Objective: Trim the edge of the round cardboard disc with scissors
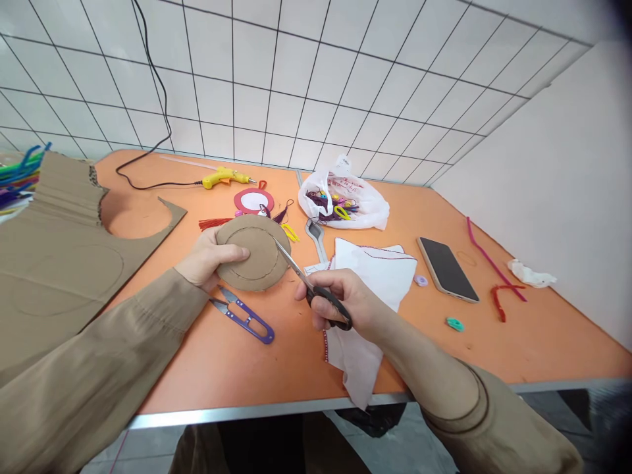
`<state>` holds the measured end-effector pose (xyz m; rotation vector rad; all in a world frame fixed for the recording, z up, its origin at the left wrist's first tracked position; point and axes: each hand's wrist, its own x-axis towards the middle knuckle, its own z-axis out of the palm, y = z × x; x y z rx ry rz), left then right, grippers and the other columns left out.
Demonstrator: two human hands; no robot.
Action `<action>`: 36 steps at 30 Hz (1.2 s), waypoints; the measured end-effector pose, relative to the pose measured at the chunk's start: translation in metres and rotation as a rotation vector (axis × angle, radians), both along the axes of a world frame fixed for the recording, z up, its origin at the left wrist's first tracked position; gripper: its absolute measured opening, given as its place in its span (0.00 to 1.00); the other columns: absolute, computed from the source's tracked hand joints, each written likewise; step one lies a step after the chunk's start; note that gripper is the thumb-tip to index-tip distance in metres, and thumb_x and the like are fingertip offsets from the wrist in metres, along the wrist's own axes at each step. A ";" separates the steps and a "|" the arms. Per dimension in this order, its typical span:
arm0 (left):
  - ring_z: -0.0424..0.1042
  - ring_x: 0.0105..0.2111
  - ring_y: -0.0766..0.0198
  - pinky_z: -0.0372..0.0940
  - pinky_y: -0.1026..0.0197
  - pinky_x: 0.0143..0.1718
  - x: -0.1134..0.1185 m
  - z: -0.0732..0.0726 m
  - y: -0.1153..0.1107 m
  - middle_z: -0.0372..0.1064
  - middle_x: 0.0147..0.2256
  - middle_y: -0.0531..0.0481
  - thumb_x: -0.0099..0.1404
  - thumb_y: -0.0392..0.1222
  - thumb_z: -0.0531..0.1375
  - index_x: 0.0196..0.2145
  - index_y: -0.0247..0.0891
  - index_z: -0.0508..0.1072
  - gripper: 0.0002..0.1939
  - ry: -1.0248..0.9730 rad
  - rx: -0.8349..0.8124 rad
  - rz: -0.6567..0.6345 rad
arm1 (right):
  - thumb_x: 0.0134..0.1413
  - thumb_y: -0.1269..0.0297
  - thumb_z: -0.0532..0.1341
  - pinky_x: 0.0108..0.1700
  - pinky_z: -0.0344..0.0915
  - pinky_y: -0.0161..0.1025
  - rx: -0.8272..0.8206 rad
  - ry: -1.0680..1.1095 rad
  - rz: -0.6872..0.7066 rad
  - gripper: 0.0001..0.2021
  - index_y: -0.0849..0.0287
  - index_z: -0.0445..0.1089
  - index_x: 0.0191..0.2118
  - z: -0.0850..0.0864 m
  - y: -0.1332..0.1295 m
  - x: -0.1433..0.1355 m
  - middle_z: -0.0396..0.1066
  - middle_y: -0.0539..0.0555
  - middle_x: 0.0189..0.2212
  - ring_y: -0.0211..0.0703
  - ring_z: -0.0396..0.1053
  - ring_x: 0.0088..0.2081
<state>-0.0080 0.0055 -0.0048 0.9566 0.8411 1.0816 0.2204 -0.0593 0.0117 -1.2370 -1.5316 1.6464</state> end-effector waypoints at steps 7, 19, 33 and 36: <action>0.76 0.31 0.56 0.72 0.58 0.33 -0.004 0.001 0.003 0.79 0.31 0.45 0.39 0.36 0.72 0.35 0.33 0.81 0.21 0.027 0.024 -0.041 | 0.43 0.40 0.67 0.20 0.57 0.31 0.066 0.064 0.093 0.27 0.62 0.68 0.35 -0.014 0.003 0.008 0.68 0.49 0.17 0.35 0.65 0.18; 0.75 0.29 0.58 0.72 0.59 0.32 -0.008 0.008 0.004 0.79 0.31 0.44 0.41 0.35 0.70 0.39 0.33 0.81 0.23 0.098 0.072 -0.139 | 0.48 0.41 0.65 0.26 0.64 0.34 0.148 0.092 0.164 0.25 0.63 0.70 0.37 -0.016 0.004 0.012 0.71 0.51 0.21 0.37 0.68 0.22; 0.76 0.31 0.55 0.72 0.56 0.35 -0.007 0.011 0.001 0.79 0.31 0.43 0.40 0.37 0.70 0.39 0.31 0.80 0.24 0.183 0.087 -0.135 | 0.43 0.44 0.68 0.19 0.57 0.31 0.048 0.038 0.079 0.24 0.62 0.70 0.33 -0.011 0.002 0.009 0.65 0.46 0.16 0.33 0.63 0.16; 0.75 0.30 0.56 0.71 0.57 0.33 -0.008 0.011 0.002 0.79 0.31 0.43 0.40 0.37 0.70 0.38 0.31 0.80 0.22 0.192 0.112 -0.141 | 0.44 0.44 0.67 0.19 0.59 0.31 0.045 0.037 0.075 0.23 0.62 0.69 0.32 -0.009 0.001 0.008 0.64 0.45 0.16 0.32 0.62 0.16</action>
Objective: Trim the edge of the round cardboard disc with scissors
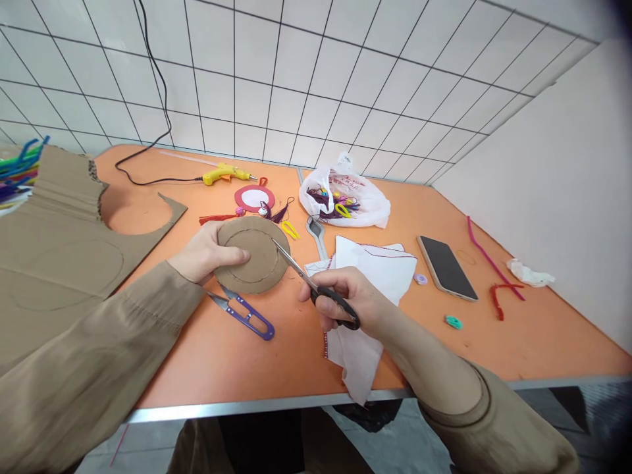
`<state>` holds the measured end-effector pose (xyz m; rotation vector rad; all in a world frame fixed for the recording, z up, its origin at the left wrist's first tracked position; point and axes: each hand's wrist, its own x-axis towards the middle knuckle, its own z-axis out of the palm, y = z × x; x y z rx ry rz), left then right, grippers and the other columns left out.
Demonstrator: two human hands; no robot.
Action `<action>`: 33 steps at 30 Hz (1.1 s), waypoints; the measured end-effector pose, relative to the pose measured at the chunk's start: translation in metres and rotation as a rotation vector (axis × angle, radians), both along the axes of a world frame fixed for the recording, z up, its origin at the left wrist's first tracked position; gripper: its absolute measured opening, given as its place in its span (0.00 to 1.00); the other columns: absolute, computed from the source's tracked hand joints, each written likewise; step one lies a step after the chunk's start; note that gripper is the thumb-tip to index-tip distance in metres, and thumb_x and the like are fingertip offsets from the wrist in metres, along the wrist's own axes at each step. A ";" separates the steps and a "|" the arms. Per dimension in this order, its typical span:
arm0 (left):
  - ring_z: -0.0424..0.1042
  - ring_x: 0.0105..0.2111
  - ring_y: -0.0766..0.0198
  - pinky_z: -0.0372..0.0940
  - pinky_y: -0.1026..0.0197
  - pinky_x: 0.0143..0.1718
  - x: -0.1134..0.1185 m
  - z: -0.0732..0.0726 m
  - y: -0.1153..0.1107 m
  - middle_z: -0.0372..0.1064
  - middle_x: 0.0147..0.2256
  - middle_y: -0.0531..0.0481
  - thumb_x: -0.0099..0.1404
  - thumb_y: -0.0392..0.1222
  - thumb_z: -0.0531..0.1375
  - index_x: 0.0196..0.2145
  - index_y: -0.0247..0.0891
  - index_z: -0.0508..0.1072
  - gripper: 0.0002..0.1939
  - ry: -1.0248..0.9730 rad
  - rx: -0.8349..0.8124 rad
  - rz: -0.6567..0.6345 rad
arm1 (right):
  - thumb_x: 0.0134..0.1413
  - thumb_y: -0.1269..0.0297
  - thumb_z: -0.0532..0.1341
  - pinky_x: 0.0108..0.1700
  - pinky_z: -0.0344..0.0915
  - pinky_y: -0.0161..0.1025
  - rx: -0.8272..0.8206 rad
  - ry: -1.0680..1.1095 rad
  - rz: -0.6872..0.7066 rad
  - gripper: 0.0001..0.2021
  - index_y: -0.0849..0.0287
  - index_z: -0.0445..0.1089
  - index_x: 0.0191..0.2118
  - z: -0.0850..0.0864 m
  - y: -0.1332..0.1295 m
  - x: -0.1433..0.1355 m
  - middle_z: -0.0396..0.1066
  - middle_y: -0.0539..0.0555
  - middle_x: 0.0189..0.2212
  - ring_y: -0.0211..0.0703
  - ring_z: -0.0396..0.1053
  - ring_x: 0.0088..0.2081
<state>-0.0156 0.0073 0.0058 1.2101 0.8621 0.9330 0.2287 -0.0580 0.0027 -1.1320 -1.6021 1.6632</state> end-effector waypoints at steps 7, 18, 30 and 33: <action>0.75 0.29 0.57 0.71 0.59 0.31 0.000 0.002 0.000 0.78 0.29 0.45 0.40 0.36 0.70 0.36 0.32 0.81 0.21 -0.013 -0.010 0.000 | 0.45 0.46 0.66 0.18 0.60 0.31 -0.005 -0.006 -0.023 0.21 0.62 0.70 0.33 0.001 -0.002 0.002 0.64 0.45 0.17 0.31 0.60 0.16; 0.76 0.29 0.58 0.72 0.60 0.31 -0.007 -0.003 0.004 0.79 0.30 0.45 0.41 0.35 0.70 0.37 0.34 0.81 0.21 -0.031 -0.069 -0.023 | 0.45 0.46 0.66 0.22 0.58 0.33 -0.024 -0.022 0.031 0.21 0.62 0.69 0.33 0.008 -0.002 -0.002 0.64 0.46 0.17 0.33 0.61 0.18; 0.75 0.27 0.56 0.71 0.59 0.29 -0.005 0.002 0.004 0.78 0.27 0.45 0.37 0.34 0.69 0.33 0.32 0.81 0.19 0.010 -0.085 -0.042 | 0.45 0.38 0.65 0.24 0.59 0.34 0.023 0.026 0.080 0.28 0.63 0.71 0.36 0.001 -0.001 0.002 0.69 0.50 0.18 0.38 0.66 0.20; 0.74 0.25 0.58 0.71 0.60 0.26 -0.003 0.003 0.003 0.77 0.25 0.46 0.36 0.34 0.69 0.30 0.32 0.81 0.17 0.034 -0.094 -0.034 | 0.44 0.38 0.65 0.22 0.59 0.33 0.019 0.005 0.083 0.28 0.63 0.70 0.36 -0.003 0.002 0.003 0.69 0.50 0.17 0.37 0.65 0.19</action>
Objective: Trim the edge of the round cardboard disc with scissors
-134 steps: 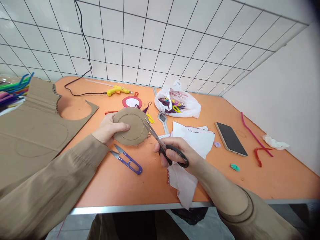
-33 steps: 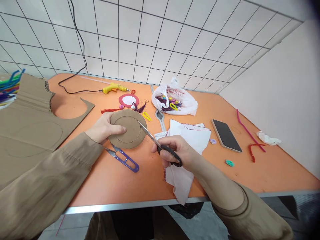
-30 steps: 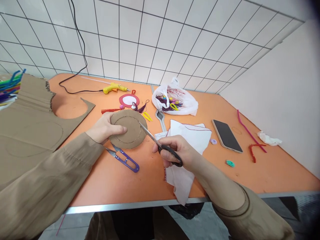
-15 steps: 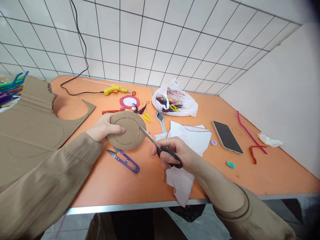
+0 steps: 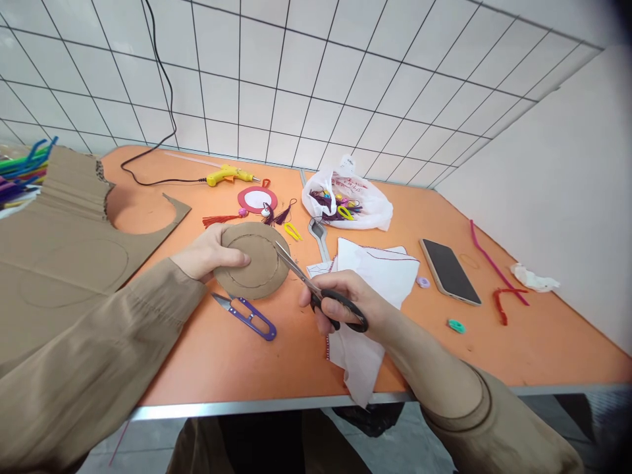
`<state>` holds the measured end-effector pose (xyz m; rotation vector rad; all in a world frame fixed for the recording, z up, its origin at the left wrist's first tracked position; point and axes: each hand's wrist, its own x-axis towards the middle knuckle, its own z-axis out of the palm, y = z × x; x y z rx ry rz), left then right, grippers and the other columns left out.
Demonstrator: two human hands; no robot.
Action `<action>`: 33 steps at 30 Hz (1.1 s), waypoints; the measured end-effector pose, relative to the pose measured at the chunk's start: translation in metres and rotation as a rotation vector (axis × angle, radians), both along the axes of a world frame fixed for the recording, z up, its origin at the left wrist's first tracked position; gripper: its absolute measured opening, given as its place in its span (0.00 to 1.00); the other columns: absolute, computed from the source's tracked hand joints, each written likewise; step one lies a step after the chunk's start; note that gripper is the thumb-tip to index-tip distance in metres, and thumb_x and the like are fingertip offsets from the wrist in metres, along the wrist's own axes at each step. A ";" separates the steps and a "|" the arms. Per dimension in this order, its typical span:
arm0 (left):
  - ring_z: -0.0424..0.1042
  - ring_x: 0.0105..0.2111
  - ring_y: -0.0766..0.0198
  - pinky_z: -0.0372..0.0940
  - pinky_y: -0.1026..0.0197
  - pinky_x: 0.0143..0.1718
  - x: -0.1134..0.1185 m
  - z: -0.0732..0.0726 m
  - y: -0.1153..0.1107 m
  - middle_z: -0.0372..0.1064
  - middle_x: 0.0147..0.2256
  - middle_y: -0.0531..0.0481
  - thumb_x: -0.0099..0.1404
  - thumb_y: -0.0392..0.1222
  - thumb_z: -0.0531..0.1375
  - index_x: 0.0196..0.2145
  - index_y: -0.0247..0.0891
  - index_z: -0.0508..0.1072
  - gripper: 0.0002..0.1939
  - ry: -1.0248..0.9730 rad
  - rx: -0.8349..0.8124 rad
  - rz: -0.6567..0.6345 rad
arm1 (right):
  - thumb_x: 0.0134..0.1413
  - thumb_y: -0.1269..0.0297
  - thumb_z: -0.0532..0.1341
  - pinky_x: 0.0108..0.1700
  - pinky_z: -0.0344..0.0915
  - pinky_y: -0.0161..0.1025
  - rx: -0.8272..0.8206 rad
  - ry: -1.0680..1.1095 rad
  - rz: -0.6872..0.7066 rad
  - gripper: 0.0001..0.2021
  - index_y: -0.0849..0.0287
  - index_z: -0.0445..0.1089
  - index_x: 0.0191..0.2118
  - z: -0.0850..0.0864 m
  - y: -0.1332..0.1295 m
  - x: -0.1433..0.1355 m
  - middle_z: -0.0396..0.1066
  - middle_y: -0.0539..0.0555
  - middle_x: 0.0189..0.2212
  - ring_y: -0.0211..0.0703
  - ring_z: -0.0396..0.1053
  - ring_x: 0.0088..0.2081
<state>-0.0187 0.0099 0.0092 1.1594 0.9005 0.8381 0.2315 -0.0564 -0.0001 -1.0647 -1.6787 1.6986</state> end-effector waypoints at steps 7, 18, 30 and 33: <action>0.75 0.25 0.57 0.71 0.59 0.27 0.001 -0.002 -0.001 0.77 0.24 0.47 0.38 0.34 0.68 0.29 0.33 0.81 0.15 0.006 0.042 -0.026 | 0.44 0.45 0.67 0.21 0.62 0.33 -0.027 -0.043 -0.074 0.21 0.61 0.69 0.32 0.004 -0.003 -0.005 0.64 0.46 0.18 0.33 0.62 0.17; 0.75 0.26 0.58 0.71 0.60 0.28 0.000 -0.005 -0.001 0.78 0.26 0.46 0.39 0.34 0.69 0.31 0.34 0.82 0.16 -0.062 0.011 -0.039 | 0.43 0.55 0.67 0.20 0.62 0.31 -0.060 -0.026 -0.087 0.14 0.61 0.68 0.30 0.016 -0.006 -0.010 0.61 0.44 0.17 0.30 0.57 0.17; 0.76 0.26 0.59 0.72 0.61 0.28 -0.002 -0.007 0.000 0.78 0.27 0.46 0.40 0.33 0.69 0.33 0.34 0.81 0.17 -0.083 -0.037 -0.042 | 0.45 0.59 0.64 0.19 0.58 0.30 -0.026 -0.072 -0.121 0.11 0.60 0.65 0.24 0.017 -0.009 -0.010 0.58 0.44 0.16 0.30 0.58 0.17; 0.75 0.25 0.61 0.71 0.63 0.27 -0.002 -0.003 0.001 0.78 0.26 0.48 0.38 0.31 0.69 0.30 0.34 0.81 0.16 -0.067 -0.040 -0.033 | 0.45 0.58 0.65 0.19 0.56 0.30 -0.031 -0.080 -0.110 0.12 0.61 0.66 0.25 0.018 -0.008 -0.010 0.58 0.44 0.16 0.30 0.59 0.17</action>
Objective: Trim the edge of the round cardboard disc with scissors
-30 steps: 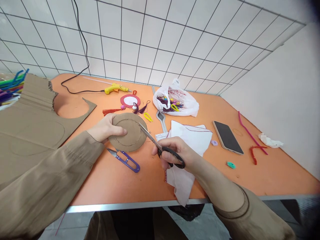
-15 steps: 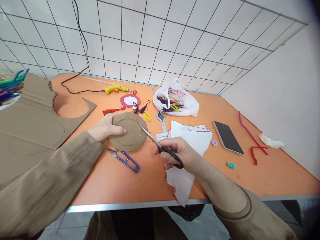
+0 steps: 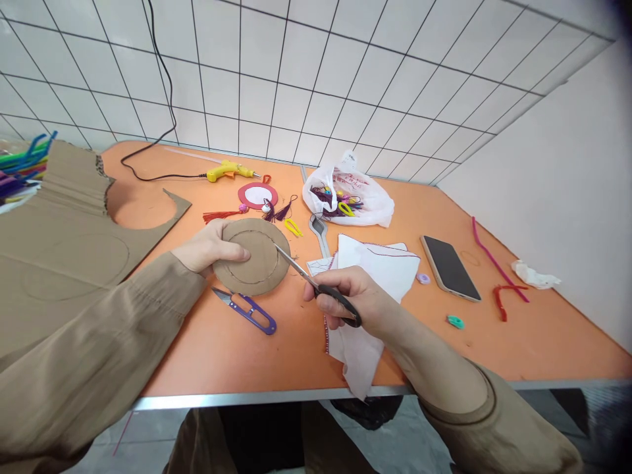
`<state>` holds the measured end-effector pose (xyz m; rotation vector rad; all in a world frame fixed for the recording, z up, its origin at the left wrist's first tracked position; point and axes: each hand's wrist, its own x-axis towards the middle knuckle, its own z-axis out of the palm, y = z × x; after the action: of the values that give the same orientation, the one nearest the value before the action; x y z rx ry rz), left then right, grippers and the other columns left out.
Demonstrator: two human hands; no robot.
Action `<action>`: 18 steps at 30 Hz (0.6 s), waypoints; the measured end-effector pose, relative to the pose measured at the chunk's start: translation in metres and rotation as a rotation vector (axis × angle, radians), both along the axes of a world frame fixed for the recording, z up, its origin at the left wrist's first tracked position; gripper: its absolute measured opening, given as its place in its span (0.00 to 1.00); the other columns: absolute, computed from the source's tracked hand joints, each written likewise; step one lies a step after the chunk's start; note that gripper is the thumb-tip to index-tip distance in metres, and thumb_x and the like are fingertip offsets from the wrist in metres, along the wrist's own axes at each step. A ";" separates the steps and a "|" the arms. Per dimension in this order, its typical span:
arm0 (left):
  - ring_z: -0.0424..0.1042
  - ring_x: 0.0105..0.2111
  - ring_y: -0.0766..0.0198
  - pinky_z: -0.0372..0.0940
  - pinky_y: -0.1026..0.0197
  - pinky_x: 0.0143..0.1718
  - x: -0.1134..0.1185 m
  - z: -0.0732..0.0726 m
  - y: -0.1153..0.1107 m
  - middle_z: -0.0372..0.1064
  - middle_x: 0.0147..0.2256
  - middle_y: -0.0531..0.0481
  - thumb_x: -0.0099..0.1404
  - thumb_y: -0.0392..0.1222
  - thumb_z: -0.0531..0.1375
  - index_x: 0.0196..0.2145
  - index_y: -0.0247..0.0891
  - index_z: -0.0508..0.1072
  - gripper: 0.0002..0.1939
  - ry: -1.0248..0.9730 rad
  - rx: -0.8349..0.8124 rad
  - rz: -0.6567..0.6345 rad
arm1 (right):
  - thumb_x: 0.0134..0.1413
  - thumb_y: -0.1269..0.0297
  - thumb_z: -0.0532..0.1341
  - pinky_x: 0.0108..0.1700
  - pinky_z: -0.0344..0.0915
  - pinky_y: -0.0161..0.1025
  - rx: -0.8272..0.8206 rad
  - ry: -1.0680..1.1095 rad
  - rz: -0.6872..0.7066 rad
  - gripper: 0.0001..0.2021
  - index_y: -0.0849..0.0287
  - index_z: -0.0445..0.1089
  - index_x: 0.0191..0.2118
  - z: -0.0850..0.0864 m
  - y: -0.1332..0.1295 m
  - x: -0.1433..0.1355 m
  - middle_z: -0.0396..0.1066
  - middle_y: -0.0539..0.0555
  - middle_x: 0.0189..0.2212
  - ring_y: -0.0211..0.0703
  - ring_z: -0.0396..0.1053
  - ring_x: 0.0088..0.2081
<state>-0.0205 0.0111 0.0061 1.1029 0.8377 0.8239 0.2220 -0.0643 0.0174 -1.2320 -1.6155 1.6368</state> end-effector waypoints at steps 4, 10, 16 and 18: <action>0.75 0.25 0.61 0.72 0.63 0.27 0.001 0.002 0.002 0.77 0.25 0.49 0.36 0.30 0.68 0.29 0.34 0.81 0.16 0.009 -0.016 0.016 | 0.43 0.54 0.67 0.19 0.57 0.30 -0.036 0.024 0.041 0.16 0.62 0.68 0.31 -0.005 0.003 0.001 0.61 0.44 0.16 0.31 0.62 0.16; 0.74 0.24 0.62 0.71 0.63 0.26 0.000 0.001 0.001 0.77 0.24 0.48 0.36 0.31 0.68 0.28 0.34 0.81 0.16 0.004 0.001 0.010 | 0.43 0.54 0.66 0.19 0.55 0.29 -0.046 0.022 0.064 0.16 0.62 0.68 0.32 -0.008 0.004 0.001 0.64 0.45 0.16 0.32 0.62 0.16; 0.75 0.25 0.61 0.71 0.62 0.28 -0.001 -0.001 0.002 0.79 0.29 0.46 0.36 0.33 0.71 0.31 0.35 0.82 0.18 -0.015 0.004 -0.007 | 0.44 0.53 0.66 0.20 0.55 0.31 -0.043 0.006 0.082 0.17 0.61 0.67 0.32 -0.005 0.004 0.001 0.66 0.47 0.15 0.34 0.64 0.17; 0.76 0.27 0.60 0.72 0.61 0.30 -0.003 -0.003 0.004 0.80 0.32 0.45 0.38 0.36 0.72 0.34 0.35 0.82 0.20 -0.032 0.007 0.005 | 0.43 0.50 0.67 0.19 0.55 0.31 -0.039 0.031 0.063 0.19 0.61 0.68 0.32 -0.008 0.005 0.002 0.66 0.47 0.15 0.34 0.64 0.17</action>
<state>-0.0238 0.0150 0.0036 1.0919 0.8116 0.8473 0.2238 -0.0590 0.0098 -1.1801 -1.6264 1.7246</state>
